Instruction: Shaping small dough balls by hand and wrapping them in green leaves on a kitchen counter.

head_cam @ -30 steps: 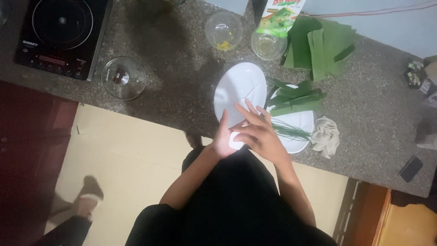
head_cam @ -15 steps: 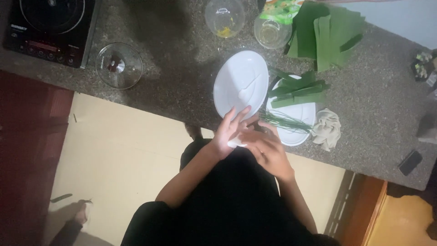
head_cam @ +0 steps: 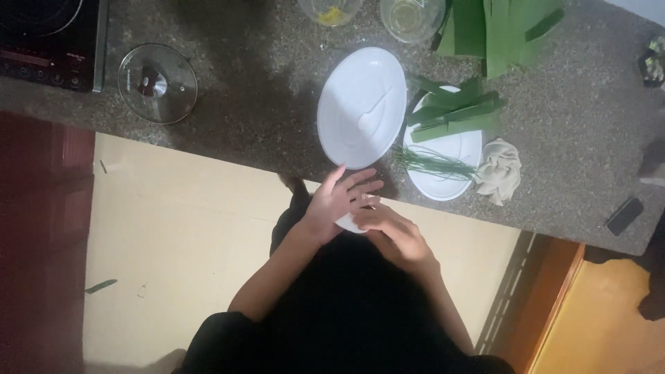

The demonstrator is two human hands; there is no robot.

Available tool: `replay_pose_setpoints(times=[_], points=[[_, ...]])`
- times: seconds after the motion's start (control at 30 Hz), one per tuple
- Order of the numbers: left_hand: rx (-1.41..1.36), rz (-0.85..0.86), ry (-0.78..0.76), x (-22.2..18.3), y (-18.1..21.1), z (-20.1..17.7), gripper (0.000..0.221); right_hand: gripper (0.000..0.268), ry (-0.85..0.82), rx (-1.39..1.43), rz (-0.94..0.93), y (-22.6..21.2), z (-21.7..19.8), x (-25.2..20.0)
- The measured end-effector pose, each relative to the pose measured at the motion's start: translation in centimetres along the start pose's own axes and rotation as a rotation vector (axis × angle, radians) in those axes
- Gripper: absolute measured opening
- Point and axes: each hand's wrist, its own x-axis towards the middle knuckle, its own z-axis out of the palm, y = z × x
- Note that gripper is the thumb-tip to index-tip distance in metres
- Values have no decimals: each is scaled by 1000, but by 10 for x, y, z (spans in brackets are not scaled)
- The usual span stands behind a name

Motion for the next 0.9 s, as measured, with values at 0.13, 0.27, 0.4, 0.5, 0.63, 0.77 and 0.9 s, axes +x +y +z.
replay_pose_setpoints(times=[0.13, 0.27, 0.4, 0.5, 0.63, 0.77, 0.9], points=[[27, 23, 99, -4, 1, 8, 71, 13, -128, 74, 177, 27, -4, -19], [61, 69, 139, 4, -5, -4, 70, 13, -149, 126, 387, 36, -4, -28], [-13, 110, 149, -7, 3, 5, 66, 14, -54, 114, 489, 33, -2, -24], [40, 138, 118, -15, 4, 14, 65, 14, 142, 260, 602, 22, -1, -16], [635, 337, 145, -15, -3, 6, 43, 15, 292, 383, 748, 43, 5, -20], [967, 311, 301, 10, -14, -38, 31, 31, 269, 500, 1020, 85, 18, -46], [1095, 257, 402, 20, -1, -48, 24, 37, 300, 543, 1102, 132, 39, -59]])
